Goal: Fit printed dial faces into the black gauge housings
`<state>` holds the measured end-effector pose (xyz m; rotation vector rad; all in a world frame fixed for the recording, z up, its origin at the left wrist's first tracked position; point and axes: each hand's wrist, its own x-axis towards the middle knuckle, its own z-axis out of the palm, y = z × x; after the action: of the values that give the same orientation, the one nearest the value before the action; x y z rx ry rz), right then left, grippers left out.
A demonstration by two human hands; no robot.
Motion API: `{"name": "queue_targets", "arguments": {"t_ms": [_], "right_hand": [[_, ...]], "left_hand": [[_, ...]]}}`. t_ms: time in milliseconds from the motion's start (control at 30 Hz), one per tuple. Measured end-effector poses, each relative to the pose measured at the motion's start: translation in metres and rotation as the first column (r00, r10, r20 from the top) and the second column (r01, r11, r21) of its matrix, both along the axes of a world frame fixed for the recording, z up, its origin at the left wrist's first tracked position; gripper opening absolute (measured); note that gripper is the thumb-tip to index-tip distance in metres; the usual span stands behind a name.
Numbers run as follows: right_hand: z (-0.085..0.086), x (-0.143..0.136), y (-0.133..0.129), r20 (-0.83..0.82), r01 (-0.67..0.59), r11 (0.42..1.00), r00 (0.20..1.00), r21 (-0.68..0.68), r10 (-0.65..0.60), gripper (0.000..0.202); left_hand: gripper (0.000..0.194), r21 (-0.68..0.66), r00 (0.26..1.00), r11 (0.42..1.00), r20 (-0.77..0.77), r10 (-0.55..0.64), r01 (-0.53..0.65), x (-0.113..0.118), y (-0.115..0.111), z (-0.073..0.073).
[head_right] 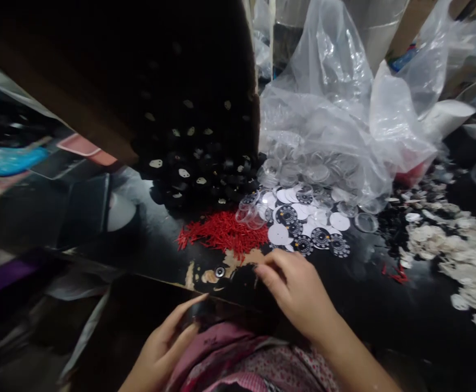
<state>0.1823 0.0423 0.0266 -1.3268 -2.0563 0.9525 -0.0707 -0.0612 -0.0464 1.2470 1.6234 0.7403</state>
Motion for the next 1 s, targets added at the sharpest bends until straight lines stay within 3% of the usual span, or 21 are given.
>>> {"name": "queue_targets", "arguments": {"t_ms": [67,167,233,367,500,600,667,733,867,933,1000], "right_hand": [[-0.005,-0.004,0.001,-0.005,0.037,0.999,0.999,-0.002,-0.037,0.027],[-0.012,-0.016,0.002,-0.069,-0.071,0.997,0.995,-0.005,0.070,0.022],[-0.014,-0.023,0.003,-0.096,-0.119,0.993,0.988,0.011,0.120,0.021],[-0.015,-0.022,0.002,-0.048,-0.105,0.994,0.993,0.032,0.106,0.022],[-0.013,-0.016,-0.003,-0.018,-0.098,0.995,0.995,0.013,0.099,0.022],[-0.009,-0.016,-0.006,-0.007,-0.138,0.990,0.990,0.007,0.138,0.018],[-0.008,-0.019,-0.004,-0.045,-0.132,0.990,0.990,-0.043,0.130,0.019],[-0.009,-0.026,0.000,-0.151,-0.089,0.984,0.986,-0.152,0.066,0.019],[-0.011,-0.040,0.012,-0.328,-0.023,0.930,0.939,-0.367,-0.106,0.030],[-0.009,-0.041,0.014,-0.321,0.010,0.926,0.937,-0.377,-0.140,0.031],[-0.006,-0.036,0.013,-0.278,0.020,0.935,0.952,-0.355,-0.126,0.026]], "left_hand": [[0.038,0.035,0.950,0.978,-0.233,0.208,-0.206,-0.034,-0.018,-0.011],[0.039,0.213,0.861,0.952,-0.417,0.291,-0.219,-0.061,-0.013,-0.004],[0.035,0.342,0.827,0.929,-0.473,0.303,-0.144,-0.064,0.011,0.014],[0.035,0.493,0.787,0.867,-0.507,0.351,-0.070,-0.063,0.083,0.045],[0.035,0.547,0.760,0.831,-0.581,0.292,0.099,-0.066,0.155,0.049],[0.026,0.558,0.736,0.815,-0.616,0.280,0.158,-0.066,0.177,0.048],[0.026,0.583,0.725,0.796,-0.618,0.304,0.163,-0.058,0.168,0.048],[0.027,0.618,0.745,0.765,-0.596,0.302,0.184,-0.040,0.144,0.048],[0.036,0.631,0.863,0.696,-0.504,0.033,0.342,0.015,0.087,0.041],[0.045,0.619,0.922,0.730,-0.384,-0.041,0.290,0.037,0.068,0.036],[0.048,0.523,0.988,0.846,-0.151,-0.026,0.103,0.050,0.061,0.031]]}}
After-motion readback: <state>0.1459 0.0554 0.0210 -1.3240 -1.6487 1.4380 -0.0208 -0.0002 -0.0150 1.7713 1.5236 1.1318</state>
